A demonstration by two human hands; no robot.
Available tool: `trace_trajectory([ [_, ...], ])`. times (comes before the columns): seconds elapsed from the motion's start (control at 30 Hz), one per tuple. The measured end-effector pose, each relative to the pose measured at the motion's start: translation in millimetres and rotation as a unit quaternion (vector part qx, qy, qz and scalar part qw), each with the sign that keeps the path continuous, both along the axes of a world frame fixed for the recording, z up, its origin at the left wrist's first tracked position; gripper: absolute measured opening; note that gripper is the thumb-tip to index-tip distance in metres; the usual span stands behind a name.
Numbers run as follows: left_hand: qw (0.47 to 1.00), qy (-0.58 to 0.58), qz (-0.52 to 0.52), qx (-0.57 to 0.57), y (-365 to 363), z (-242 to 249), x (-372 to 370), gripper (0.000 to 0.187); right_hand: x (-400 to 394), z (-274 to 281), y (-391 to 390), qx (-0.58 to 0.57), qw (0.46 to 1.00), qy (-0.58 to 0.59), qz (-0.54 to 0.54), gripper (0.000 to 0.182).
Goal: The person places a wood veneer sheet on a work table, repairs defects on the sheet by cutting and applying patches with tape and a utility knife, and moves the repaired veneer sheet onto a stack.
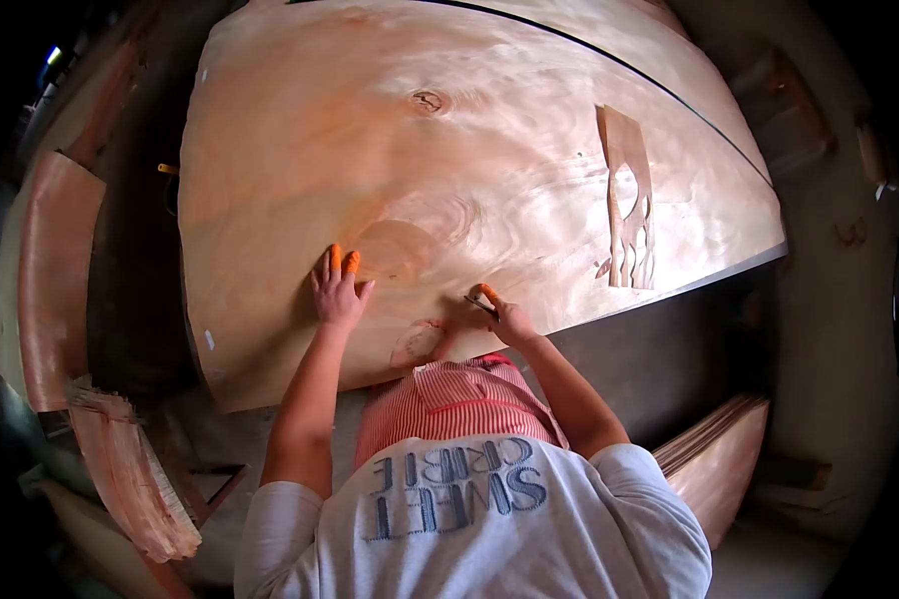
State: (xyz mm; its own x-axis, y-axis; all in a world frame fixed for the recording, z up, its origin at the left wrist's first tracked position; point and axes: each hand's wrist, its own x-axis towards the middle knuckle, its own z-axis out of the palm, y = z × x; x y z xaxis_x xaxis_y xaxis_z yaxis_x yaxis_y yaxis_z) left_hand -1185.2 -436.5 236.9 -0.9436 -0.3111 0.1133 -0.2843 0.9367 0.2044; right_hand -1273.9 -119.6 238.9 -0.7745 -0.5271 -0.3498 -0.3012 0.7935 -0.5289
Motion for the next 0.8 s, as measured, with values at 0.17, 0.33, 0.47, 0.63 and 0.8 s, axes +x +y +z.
trace_trajectory([
  [0.17, 0.992, -0.121, 0.023, 0.004, 6.9, 14.7, -11.5, 0.061, -11.8, -26.9, 27.4, -0.071, 0.997, -0.006, -0.004, 0.041],
  [0.33, 0.977, -0.2, 0.064, 0.033, 13.7, 25.2, -21.0, 0.065, -17.8, 9.1, 50.8, -0.167, 0.97, -0.131, -0.116, 0.032],
  [0.47, 0.973, -0.216, 0.071, 0.027, 16.5, 25.1, -21.7, 0.067, -36.3, 15.7, 113.2, -0.284, 0.928, -0.164, -0.177, 0.03],
  [0.63, 0.984, -0.159, 0.071, 0.038, 16.3, 13.9, -15.5, 0.066, -90.3, 109.4, 216.8, -0.379, 0.845, 0.023, -0.377, 0.024],
  [0.8, 0.99, -0.099, 0.09, -0.044, 30.2, 5.9, -10.0, 0.063, -112.4, 202.6, 302.3, -0.461, 0.755, 0.165, -0.436, 0.024],
])
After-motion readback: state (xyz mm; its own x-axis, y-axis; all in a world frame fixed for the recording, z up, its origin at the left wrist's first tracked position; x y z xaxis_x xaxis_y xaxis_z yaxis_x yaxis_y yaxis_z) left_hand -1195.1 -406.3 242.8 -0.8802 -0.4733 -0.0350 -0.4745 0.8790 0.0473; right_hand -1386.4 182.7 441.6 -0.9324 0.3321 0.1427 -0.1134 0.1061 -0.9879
